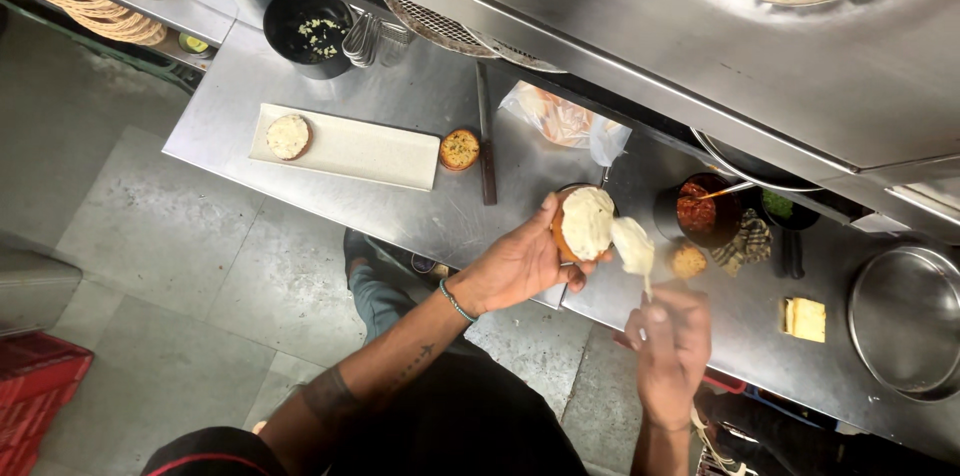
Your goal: The person spreads a white creamy topping from a bowl onto fried round bases one at a time using a small spatula, placing each finished base on a long white serving plate. They then spoon a red chutney topping onto each base, add a green garnish, and carry the finished plate across the kitchen.
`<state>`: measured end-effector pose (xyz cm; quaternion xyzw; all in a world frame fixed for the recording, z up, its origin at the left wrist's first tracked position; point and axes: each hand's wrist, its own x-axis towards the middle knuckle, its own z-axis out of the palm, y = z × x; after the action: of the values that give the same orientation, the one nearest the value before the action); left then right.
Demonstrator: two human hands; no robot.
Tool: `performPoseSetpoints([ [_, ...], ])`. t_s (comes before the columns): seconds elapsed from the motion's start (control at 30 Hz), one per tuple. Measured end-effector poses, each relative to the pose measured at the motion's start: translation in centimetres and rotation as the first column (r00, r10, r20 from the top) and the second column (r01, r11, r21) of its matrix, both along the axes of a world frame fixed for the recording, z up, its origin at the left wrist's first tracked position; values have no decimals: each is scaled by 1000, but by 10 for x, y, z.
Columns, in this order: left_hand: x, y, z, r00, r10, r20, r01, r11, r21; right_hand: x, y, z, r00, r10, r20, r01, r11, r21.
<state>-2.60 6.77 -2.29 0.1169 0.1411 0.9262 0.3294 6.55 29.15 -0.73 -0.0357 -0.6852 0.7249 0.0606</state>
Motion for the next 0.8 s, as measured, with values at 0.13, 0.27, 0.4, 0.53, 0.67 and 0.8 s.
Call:
performPoseSetpoints([
  [0.13, -2, 4, 2, 994, 105, 1, -104, 989, -103, -6, -16, 11, 999, -44, 28, 39, 985, 167],
  [0.27, -6, 5, 1, 986, 163, -27, -165, 978, -130, -11, -25, 14, 999, -38, 30, 29, 969, 246],
  [0.4, -7, 4, 1, 982, 186, 38, -180, 976, -120, -10, -28, 6, 999, 15, -50, 1, 953, 303],
  [0.53, -8, -3, -1, 974, 170, 150, -170, 985, -12, -3, -21, 2, 999, 19, -49, -6, 967, 254],
  [0.67, -9, -10, -6, 995, 7, 104, -25, 984, 176, -3, -7, 3, 998, -48, 29, 44, 990, 134],
  [0.8, -6, -7, -9, 991, -93, 101, 71, 976, 207, -15, 0, -2, 968, -169, 183, 124, 964, 235],
])
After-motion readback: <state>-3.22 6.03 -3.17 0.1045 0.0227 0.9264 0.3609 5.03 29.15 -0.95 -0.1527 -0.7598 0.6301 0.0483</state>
